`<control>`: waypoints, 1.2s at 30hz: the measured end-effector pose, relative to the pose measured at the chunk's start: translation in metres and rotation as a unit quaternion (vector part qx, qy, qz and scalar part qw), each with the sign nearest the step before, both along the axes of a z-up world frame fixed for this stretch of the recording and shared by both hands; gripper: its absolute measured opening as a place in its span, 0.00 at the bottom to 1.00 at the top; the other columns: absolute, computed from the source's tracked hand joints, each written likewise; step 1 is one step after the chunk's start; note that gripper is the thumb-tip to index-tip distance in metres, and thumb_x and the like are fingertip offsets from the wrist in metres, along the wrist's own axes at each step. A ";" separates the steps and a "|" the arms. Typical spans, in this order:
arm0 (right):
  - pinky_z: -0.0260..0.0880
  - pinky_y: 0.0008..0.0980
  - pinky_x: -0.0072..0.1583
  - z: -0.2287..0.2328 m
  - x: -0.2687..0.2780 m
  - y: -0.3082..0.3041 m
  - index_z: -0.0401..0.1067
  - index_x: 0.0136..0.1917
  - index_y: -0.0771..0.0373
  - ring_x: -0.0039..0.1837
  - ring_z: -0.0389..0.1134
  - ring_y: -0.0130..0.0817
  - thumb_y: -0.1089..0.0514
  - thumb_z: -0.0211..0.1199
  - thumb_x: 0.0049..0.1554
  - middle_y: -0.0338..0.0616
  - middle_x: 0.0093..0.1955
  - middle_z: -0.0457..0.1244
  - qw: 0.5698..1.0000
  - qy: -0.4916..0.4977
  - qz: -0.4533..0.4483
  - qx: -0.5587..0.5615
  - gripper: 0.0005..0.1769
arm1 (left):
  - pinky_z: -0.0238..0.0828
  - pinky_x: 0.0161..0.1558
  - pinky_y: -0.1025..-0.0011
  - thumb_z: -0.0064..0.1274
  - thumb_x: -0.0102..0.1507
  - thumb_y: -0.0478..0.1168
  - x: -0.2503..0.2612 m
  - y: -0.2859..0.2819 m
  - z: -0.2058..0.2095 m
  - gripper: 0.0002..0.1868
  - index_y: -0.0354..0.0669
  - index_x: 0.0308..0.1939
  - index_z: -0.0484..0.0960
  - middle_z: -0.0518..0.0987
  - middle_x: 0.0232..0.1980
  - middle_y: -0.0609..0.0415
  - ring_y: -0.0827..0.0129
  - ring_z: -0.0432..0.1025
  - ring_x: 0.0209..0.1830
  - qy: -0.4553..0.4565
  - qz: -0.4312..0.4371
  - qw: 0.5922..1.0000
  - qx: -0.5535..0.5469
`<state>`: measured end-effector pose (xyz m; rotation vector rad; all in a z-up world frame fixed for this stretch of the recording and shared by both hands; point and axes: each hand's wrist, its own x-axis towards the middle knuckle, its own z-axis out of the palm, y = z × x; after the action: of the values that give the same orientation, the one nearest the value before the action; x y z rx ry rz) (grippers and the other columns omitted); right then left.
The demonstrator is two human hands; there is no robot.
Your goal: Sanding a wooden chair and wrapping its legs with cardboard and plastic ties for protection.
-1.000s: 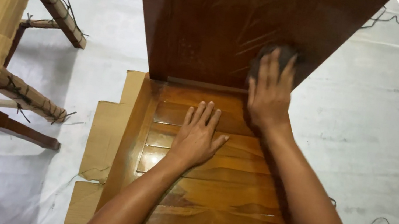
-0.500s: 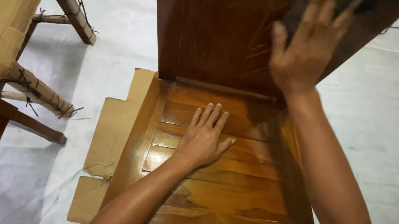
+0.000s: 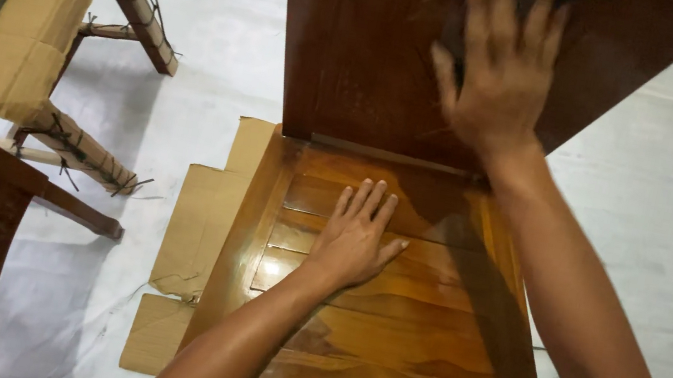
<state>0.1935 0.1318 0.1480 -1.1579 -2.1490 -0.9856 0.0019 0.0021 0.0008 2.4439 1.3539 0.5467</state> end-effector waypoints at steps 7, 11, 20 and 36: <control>0.39 0.68 0.79 -0.014 -0.046 0.030 0.53 0.87 0.60 0.84 0.36 0.62 0.39 0.60 0.68 0.54 0.86 0.39 0.999 0.053 0.005 0.013 0.43 | 0.36 0.77 0.48 0.46 0.67 0.59 -0.001 -0.001 0.001 0.40 0.31 0.73 0.63 0.56 0.79 0.35 0.44 0.45 0.81 -0.008 -0.001 1.000 0.010; 0.40 0.56 0.83 -0.057 -0.070 0.014 0.58 0.84 0.58 0.87 0.39 0.49 0.61 0.60 0.67 0.40 0.87 0.44 0.989 -0.055 0.140 -0.005 0.33 | 0.50 0.72 0.49 0.50 0.66 0.57 -0.003 -0.002 0.002 0.34 0.32 0.64 0.72 0.68 0.70 0.36 0.43 0.58 0.74 -0.040 -0.022 0.997 0.063; 0.47 0.52 0.79 -0.142 -0.090 -0.039 0.60 0.78 0.59 0.82 0.48 0.52 0.52 0.59 0.59 0.43 0.81 0.52 0.850 0.041 0.253 -0.460 0.35 | 0.74 0.51 0.59 0.52 0.68 0.57 -0.009 -0.006 0.012 0.20 0.46 0.40 0.88 0.85 0.41 0.49 0.55 0.79 0.45 -0.135 -0.240 0.957 0.090; 0.52 0.49 0.77 -0.154 0.004 -0.099 0.63 0.77 0.58 0.79 0.53 0.55 0.42 0.53 0.67 0.47 0.79 0.56 0.901 0.170 0.028 -0.398 0.30 | 0.75 0.34 0.57 0.56 0.64 0.59 -0.011 -0.005 0.022 0.21 0.46 0.33 0.88 0.84 0.34 0.47 0.53 0.79 0.31 -0.152 -0.207 0.964 0.069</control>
<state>0.1980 0.0332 -0.0063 -1.4609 -2.3040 0.1892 -0.0095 -0.0028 0.0233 2.5161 0.6790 0.8827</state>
